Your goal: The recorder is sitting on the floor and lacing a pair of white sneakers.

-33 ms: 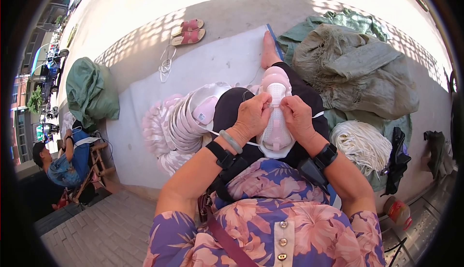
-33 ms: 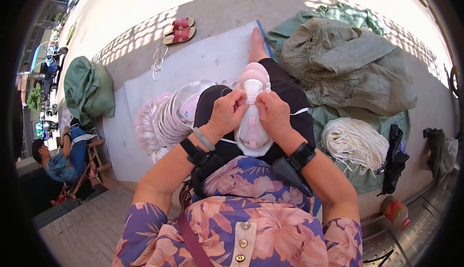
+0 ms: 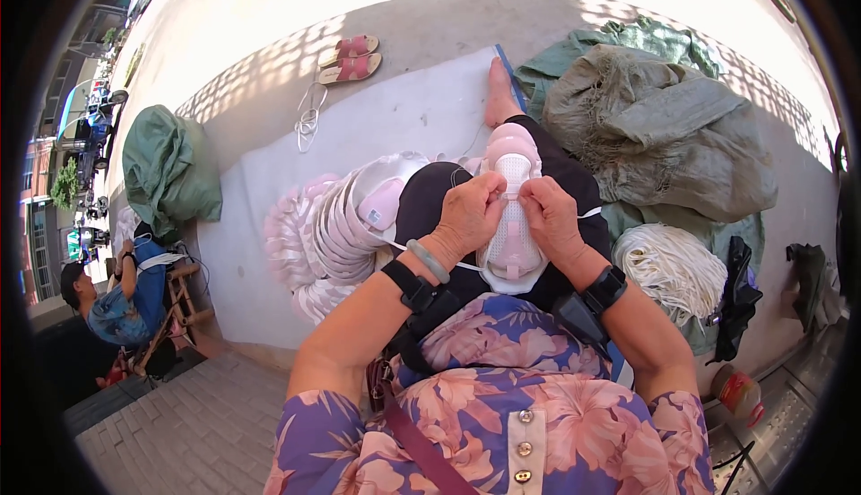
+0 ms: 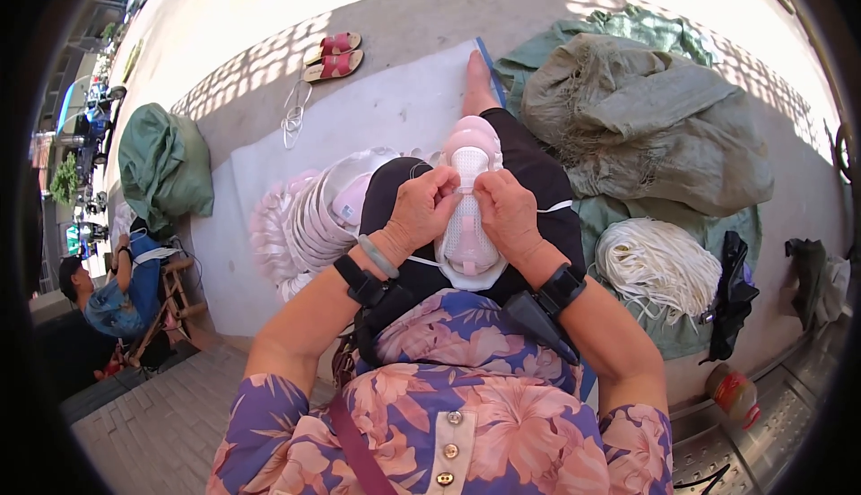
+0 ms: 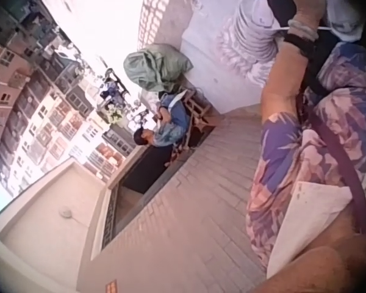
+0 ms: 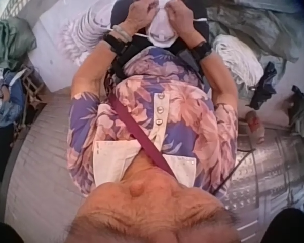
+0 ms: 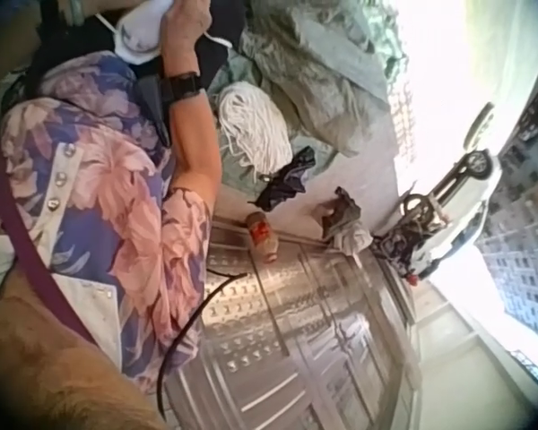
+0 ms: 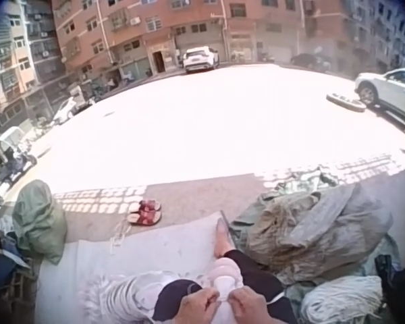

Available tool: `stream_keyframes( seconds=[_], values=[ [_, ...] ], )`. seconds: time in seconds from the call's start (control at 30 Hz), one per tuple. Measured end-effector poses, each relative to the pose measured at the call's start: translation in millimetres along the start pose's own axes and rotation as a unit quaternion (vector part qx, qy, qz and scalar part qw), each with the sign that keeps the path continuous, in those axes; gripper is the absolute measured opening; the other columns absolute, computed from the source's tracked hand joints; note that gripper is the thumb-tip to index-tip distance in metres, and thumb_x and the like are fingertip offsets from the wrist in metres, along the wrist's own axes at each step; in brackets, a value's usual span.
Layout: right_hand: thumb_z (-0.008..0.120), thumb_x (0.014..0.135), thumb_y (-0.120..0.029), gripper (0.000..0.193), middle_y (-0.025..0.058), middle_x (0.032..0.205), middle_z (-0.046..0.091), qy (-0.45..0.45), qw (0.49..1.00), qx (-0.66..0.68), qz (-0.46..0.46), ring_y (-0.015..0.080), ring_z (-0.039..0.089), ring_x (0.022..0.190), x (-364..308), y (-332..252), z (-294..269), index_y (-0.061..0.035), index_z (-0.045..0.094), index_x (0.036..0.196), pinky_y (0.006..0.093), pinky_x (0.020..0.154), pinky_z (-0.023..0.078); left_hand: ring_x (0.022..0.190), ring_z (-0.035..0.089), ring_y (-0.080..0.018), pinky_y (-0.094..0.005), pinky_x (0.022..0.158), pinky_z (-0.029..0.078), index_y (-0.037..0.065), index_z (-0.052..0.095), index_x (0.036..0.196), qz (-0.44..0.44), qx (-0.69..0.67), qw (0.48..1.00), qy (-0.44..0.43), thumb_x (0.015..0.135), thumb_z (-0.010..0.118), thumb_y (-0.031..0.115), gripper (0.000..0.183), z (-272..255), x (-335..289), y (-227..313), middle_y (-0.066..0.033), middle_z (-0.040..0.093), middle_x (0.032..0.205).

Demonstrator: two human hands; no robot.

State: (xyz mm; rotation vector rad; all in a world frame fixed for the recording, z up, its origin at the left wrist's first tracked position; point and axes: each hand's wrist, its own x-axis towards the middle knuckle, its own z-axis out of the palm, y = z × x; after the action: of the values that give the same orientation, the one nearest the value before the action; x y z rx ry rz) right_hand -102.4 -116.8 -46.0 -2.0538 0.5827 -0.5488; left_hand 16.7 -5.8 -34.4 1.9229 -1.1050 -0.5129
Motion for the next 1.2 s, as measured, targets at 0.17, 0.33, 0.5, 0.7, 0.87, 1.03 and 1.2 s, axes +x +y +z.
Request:
stream_keyframes(
  seconds=[0.17,0.33,0.5,0.7,0.87,1.03,1.2],
  values=[
    [0.059,0.074,-0.006,0.004,0.0128,0.074,0.056,-0.050,0.996,0.055,0.054,0.0298,0.057,0.067,6.7,2.8,3.6,-0.0038,0.057,0.078,0.0365,0.060,0.045,0.056,0.055,-0.0177,-0.0278,0.055,0.045,0.003,0.055,0.085,0.004,-0.013,1.000,-0.008,0.075,0.061,0.003,0.011,-1.8,-0.5,-3.5,-0.0094,0.055,0.066],
    [0.059,0.074,-0.008,0.006,0.0139,0.073,0.057,-0.099,0.990,0.063,0.074,0.0308,0.058,0.071,11.5,10.1,1.3,-0.0026,0.057,0.077,0.0376,0.064,0.045,0.059,0.057,-0.0254,-0.0309,0.057,0.046,0.002,0.055,0.084,0.043,0.006,0.999,0.004,0.076,0.059,0.004,0.009,0.8,-2.3,-4.8,-0.0124,0.057,0.070],
    [0.056,0.076,-0.013,0.011,0.0161,0.075,0.058,-0.154,0.985,0.025,0.071,0.0334,0.058,0.072,15.9,6.9,-8.3,-0.0018,0.056,0.077,0.0398,0.064,0.044,0.066,0.056,-0.0327,-0.0367,0.059,0.045,0.002,0.051,0.082,0.085,0.055,0.995,-0.007,0.079,0.056,0.007,0.008,5.2,1.8,-6.5,-0.0145,0.055,0.071],
    [0.054,0.077,-0.014,0.012,0.0176,0.076,0.059,-0.145,0.989,0.000,0.033,0.0350,0.058,0.073,15.2,9.4,-9.7,-0.0018,0.058,0.077,0.0417,0.066,0.045,0.073,0.055,-0.0348,-0.0412,0.061,0.045,0.003,0.046,0.084,0.126,0.137,0.982,-0.025,0.082,0.052,0.008,0.008,8.3,1.2,-7.5,-0.0158,0.052,0.075],
    [0.054,0.076,-0.014,0.014,0.0186,0.075,0.060,-0.143,0.989,-0.012,0.045,0.0352,0.059,0.074,18.6,8.4,-4.0,-0.0017,0.060,0.076,0.0418,0.067,0.045,0.073,0.055,-0.0360,-0.0416,0.061,0.045,0.003,0.046,0.085,0.127,0.158,0.979,-0.028,0.082,0.051,0.007,0.008,6.6,-0.7,-5.1,-0.0168,0.053,0.076],
    [0.055,0.076,-0.014,0.014,0.0180,0.073,0.061,-0.138,0.987,-0.001,0.076,0.0330,0.060,0.071,16.9,10.1,-8.3,-0.0015,0.060,0.075,0.0399,0.064,0.045,0.070,0.056,-0.0379,-0.0431,0.060,0.045,0.003,0.045,0.087,0.103,0.173,0.979,-0.032,0.083,0.051,0.010,0.010,10.4,-1.0,-4.3,-0.0181,0.053,0.076],
    [0.058,0.073,-0.017,0.016,0.0143,0.068,0.060,-0.147,0.971,0.136,0.131,0.0274,0.060,0.063,14.3,19.6,-15.9,-0.0024,0.059,0.079,0.0356,0.058,0.045,0.071,0.055,-0.0389,-0.0452,0.062,0.045,0.003,0.046,0.088,0.071,0.166,0.982,-0.052,0.086,0.049,0.015,0.013,10.5,3.1,-6.2,-0.0188,0.054,0.077]
  ],
)
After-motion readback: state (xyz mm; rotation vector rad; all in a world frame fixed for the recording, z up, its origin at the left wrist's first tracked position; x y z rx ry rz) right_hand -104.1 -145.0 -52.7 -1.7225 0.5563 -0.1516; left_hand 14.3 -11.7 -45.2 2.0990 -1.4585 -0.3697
